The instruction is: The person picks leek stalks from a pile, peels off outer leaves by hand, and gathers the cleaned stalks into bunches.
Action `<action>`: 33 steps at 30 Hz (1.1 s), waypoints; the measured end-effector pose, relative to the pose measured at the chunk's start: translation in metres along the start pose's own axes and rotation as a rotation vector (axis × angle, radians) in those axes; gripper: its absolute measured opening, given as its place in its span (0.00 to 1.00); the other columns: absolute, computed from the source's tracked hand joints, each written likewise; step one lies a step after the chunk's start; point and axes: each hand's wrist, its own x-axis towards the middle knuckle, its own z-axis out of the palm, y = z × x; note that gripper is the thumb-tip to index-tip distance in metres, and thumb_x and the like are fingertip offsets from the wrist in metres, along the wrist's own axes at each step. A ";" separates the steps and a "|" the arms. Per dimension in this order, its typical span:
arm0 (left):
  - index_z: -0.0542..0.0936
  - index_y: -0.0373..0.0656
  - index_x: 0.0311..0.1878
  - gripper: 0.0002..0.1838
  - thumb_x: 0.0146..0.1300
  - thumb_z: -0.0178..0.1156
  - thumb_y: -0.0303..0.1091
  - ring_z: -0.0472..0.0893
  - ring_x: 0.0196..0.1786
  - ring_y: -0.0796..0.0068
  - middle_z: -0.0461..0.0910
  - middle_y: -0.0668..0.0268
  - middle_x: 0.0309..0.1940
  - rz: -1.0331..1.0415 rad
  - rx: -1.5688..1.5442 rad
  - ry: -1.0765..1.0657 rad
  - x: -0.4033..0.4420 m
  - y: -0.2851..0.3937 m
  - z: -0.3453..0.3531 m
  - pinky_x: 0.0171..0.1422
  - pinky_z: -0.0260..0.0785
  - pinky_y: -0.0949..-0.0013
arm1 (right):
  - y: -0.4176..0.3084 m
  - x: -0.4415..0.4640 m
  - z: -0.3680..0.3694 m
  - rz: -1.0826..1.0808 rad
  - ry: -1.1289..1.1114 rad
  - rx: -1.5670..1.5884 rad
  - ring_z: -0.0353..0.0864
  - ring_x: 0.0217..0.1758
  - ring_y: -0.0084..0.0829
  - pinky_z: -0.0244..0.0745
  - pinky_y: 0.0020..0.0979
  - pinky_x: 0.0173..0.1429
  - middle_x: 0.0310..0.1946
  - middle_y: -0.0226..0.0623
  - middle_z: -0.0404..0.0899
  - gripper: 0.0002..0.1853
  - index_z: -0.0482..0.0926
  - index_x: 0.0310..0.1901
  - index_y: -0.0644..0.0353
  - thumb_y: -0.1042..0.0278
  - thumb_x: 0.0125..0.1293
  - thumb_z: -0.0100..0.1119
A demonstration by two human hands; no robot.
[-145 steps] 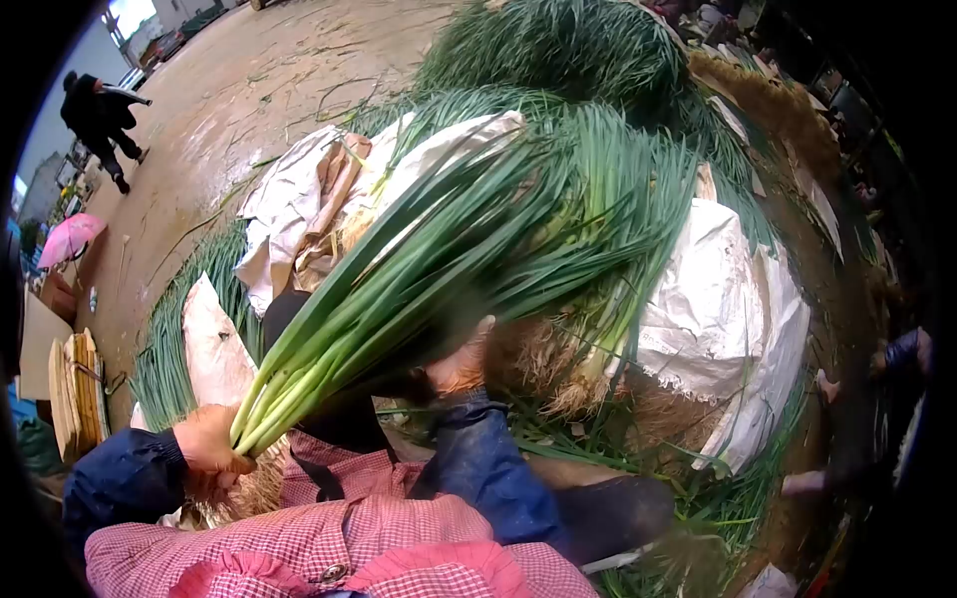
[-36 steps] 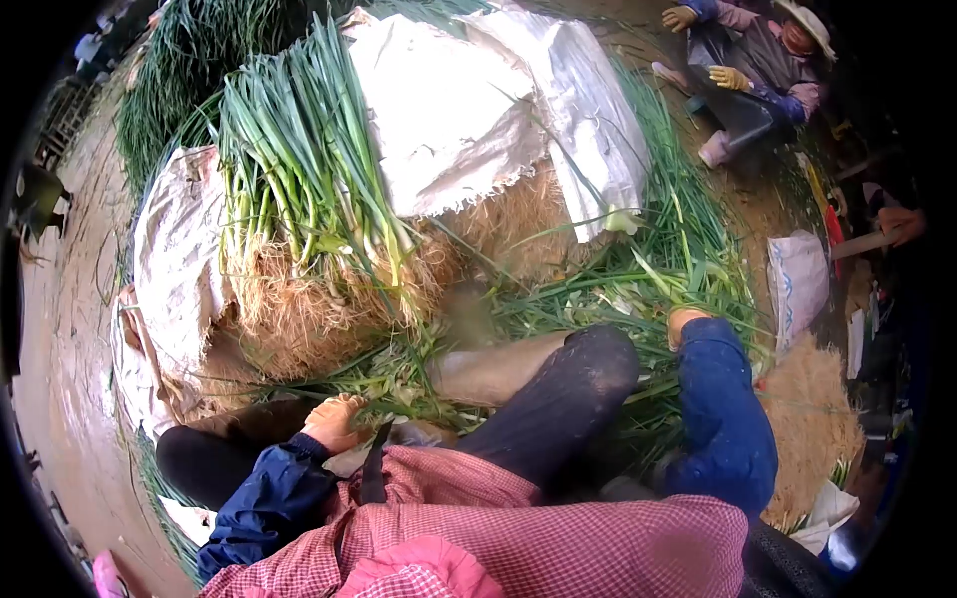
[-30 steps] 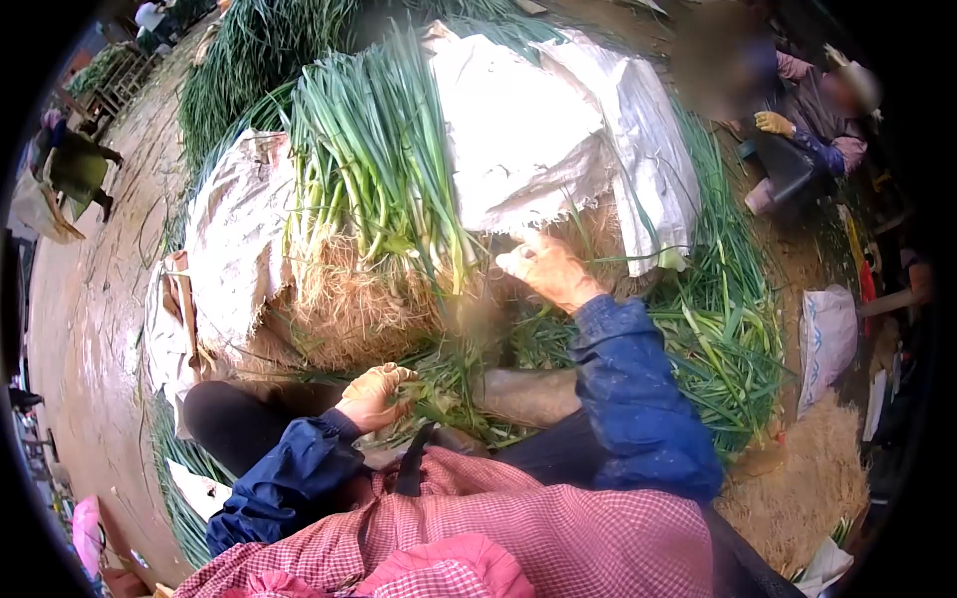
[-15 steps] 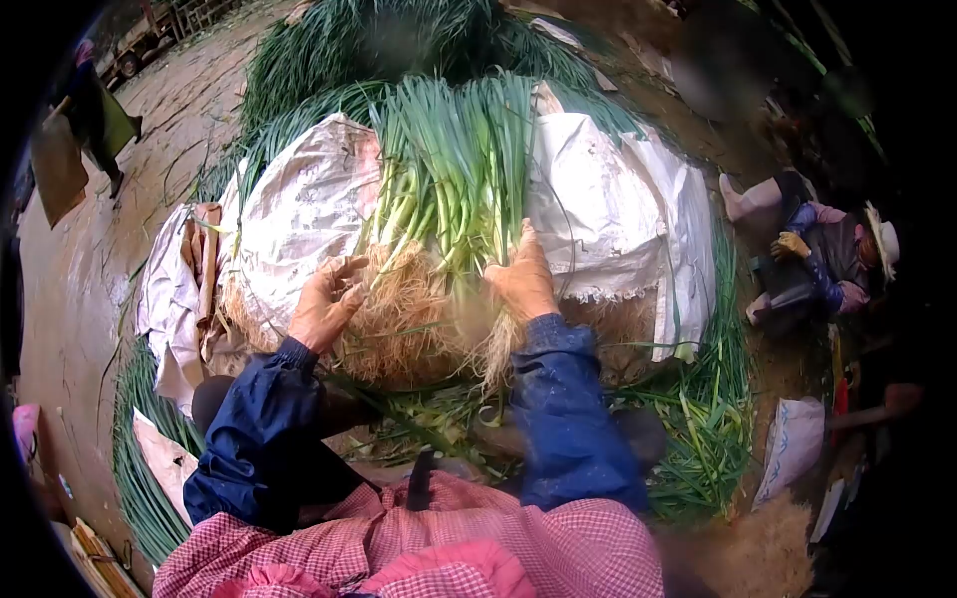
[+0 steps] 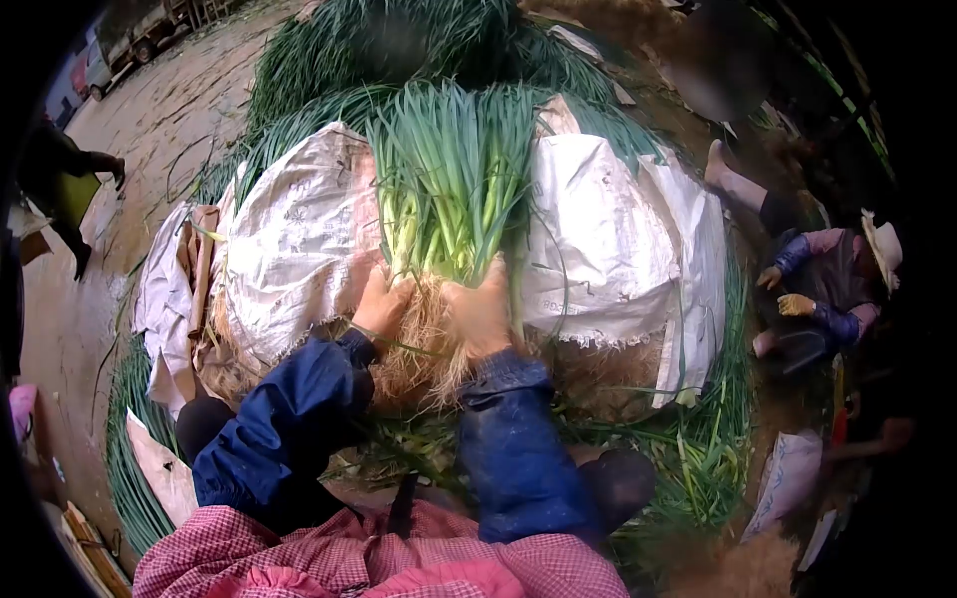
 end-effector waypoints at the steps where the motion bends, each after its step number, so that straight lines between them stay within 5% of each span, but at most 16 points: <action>1: 0.59 0.34 0.60 0.29 0.63 0.58 0.41 0.74 0.47 0.68 0.73 0.57 0.47 -0.109 -0.191 0.052 -0.013 0.019 0.017 0.53 0.67 0.64 | -0.004 -0.001 -0.005 -0.115 0.023 -0.050 0.73 0.53 0.33 0.71 0.28 0.56 0.56 0.46 0.67 0.48 0.44 0.68 0.72 0.82 0.47 0.63; 3: 0.53 0.36 0.65 0.31 0.65 0.55 0.38 0.74 0.49 0.66 0.73 0.59 0.47 -0.178 -0.357 0.165 -0.045 0.000 0.046 0.55 0.66 0.65 | -0.048 -0.019 -0.019 -0.235 -0.092 -0.525 0.76 0.51 0.40 0.74 0.31 0.52 0.55 0.56 0.68 0.49 0.40 0.68 0.73 0.71 0.51 0.63; 4: 0.63 0.36 0.59 0.20 0.65 0.51 0.30 0.74 0.45 0.70 0.75 0.62 0.40 -0.056 -0.590 0.276 -0.062 -0.039 0.062 0.52 0.68 0.64 | -0.066 -0.026 -0.014 -0.277 -0.102 -0.928 0.78 0.49 0.42 0.76 0.33 0.49 0.54 0.61 0.68 0.50 0.39 0.68 0.73 0.66 0.52 0.63; 6: 0.60 0.35 0.62 0.27 0.62 0.54 0.34 0.73 0.48 0.56 0.72 0.50 0.47 -0.157 0.236 -0.180 -0.074 -0.069 0.046 0.54 0.66 0.60 | -0.014 -0.002 0.014 -0.229 -0.303 -1.306 0.81 0.34 0.40 0.76 0.39 0.35 0.50 0.69 0.70 0.53 0.32 0.68 0.71 0.54 0.56 0.60; 8: 0.63 0.35 0.61 0.28 0.59 0.56 0.36 0.72 0.50 0.47 0.71 0.43 0.48 -0.060 0.618 -0.417 -0.093 -0.079 0.030 0.55 0.65 0.57 | 0.026 0.013 0.013 -0.345 -0.345 -1.402 0.80 0.29 0.38 0.75 0.38 0.31 0.48 0.71 0.70 0.53 0.31 0.68 0.71 0.51 0.57 0.59; 10: 0.68 0.35 0.58 0.24 0.57 0.57 0.28 0.74 0.49 0.60 0.74 0.54 0.44 0.019 0.741 -0.332 -0.120 -0.014 0.017 0.57 0.65 0.64 | 0.000 0.013 -0.015 -0.279 -0.290 -1.409 0.78 0.26 0.38 0.73 0.37 0.30 0.39 0.56 0.76 0.49 0.37 0.70 0.64 0.50 0.59 0.58; 12: 0.70 0.34 0.57 0.21 0.59 0.56 0.29 0.75 0.48 0.64 0.76 0.56 0.44 -0.161 0.590 -0.507 -0.148 0.027 -0.015 0.55 0.66 0.67 | -0.038 -0.010 -0.049 -0.186 -0.155 -1.278 0.78 0.31 0.41 0.74 0.39 0.39 0.35 0.46 0.77 0.40 0.50 0.69 0.64 0.54 0.61 0.56; 13: 0.69 0.33 0.57 0.22 0.61 0.57 0.31 0.77 0.48 0.69 0.76 0.58 0.47 -0.540 0.318 -0.517 -0.157 0.038 -0.025 0.54 0.68 0.71 | -0.029 -0.018 -0.065 -0.376 0.009 -1.152 0.77 0.32 0.45 0.73 0.41 0.40 0.33 0.46 0.78 0.30 0.62 0.62 0.65 0.56 0.63 0.54; 14: 0.69 0.33 0.57 0.22 0.61 0.57 0.31 0.77 0.48 0.69 0.76 0.58 0.47 -0.546 0.309 -0.519 -0.165 0.049 -0.026 0.54 0.68 0.71 | -0.053 -0.034 -0.068 -0.260 0.005 -1.127 0.77 0.33 0.46 0.73 0.42 0.40 0.31 0.47 0.78 0.20 0.70 0.51 0.65 0.59 0.63 0.53; 17: 0.71 0.38 0.55 0.24 0.63 0.56 0.47 0.77 0.49 0.71 0.76 0.61 0.50 -0.532 -0.530 -0.150 -0.176 0.062 -0.024 0.50 0.68 0.71 | -0.066 -0.077 -0.043 -0.312 -0.061 -1.024 0.75 0.31 0.45 0.71 0.40 0.38 0.28 0.46 0.74 0.13 0.73 0.42 0.64 0.62 0.64 0.52; 20: 0.67 0.40 0.59 0.23 0.68 0.49 0.46 0.80 0.42 0.68 0.77 0.60 0.48 -0.569 -0.944 0.021 -0.177 0.058 -0.007 0.50 0.72 0.63 | -0.034 -0.122 0.001 -0.435 -0.225 -0.897 0.74 0.33 0.36 0.71 0.34 0.38 0.33 0.42 0.74 0.13 0.73 0.45 0.65 0.64 0.67 0.49; 22: 0.68 0.39 0.57 0.17 0.68 0.50 0.36 0.81 0.30 0.70 0.78 0.64 0.39 -0.665 -0.943 0.102 -0.184 0.038 -0.017 0.30 0.75 0.72 | 0.013 -0.146 0.009 -0.457 -0.419 -0.771 0.75 0.36 0.30 0.71 0.29 0.40 0.39 0.40 0.76 0.15 0.74 0.49 0.67 0.65 0.69 0.47; 24: 0.71 0.39 0.52 0.13 0.65 0.52 0.27 0.80 0.28 0.75 0.78 0.68 0.33 -0.649 -0.803 -0.024 -0.191 0.043 -0.030 0.27 0.74 0.75 | 0.015 -0.173 0.010 -0.226 -0.379 -0.122 0.76 0.37 0.24 0.72 0.24 0.37 0.42 0.37 0.79 0.16 0.75 0.51 0.67 0.65 0.71 0.45; 27: 0.74 0.38 0.48 0.12 0.61 0.56 0.21 0.78 0.30 0.79 0.78 0.69 0.33 -0.573 -0.660 -0.036 -0.202 0.038 -0.034 0.32 0.73 0.77 | -0.022 -0.206 -0.015 0.144 -0.303 0.210 0.77 0.27 0.17 0.67 0.16 0.29 0.34 0.33 0.82 0.17 0.76 0.49 0.66 0.61 0.72 0.44; 30: 0.72 0.38 0.46 0.16 0.54 0.59 0.15 0.75 0.40 0.78 0.76 0.66 0.39 -0.412 -0.531 -0.073 -0.200 0.055 -0.020 0.47 0.70 0.74 | -0.045 -0.223 -0.038 -0.034 -0.212 0.180 0.77 0.24 0.19 0.67 0.17 0.27 0.27 0.35 0.80 0.17 0.77 0.43 0.66 0.60 0.72 0.43; 33: 0.68 0.37 0.52 0.25 0.50 0.60 0.13 0.73 0.46 0.77 0.73 0.66 0.42 -0.150 -0.011 -0.033 -0.196 0.037 -0.018 0.52 0.67 0.74 | -0.058 -0.229 -0.061 -0.067 -0.053 0.395 0.79 0.24 0.25 0.74 0.22 0.29 0.36 0.37 0.80 0.18 0.75 0.43 0.65 0.57 0.71 0.44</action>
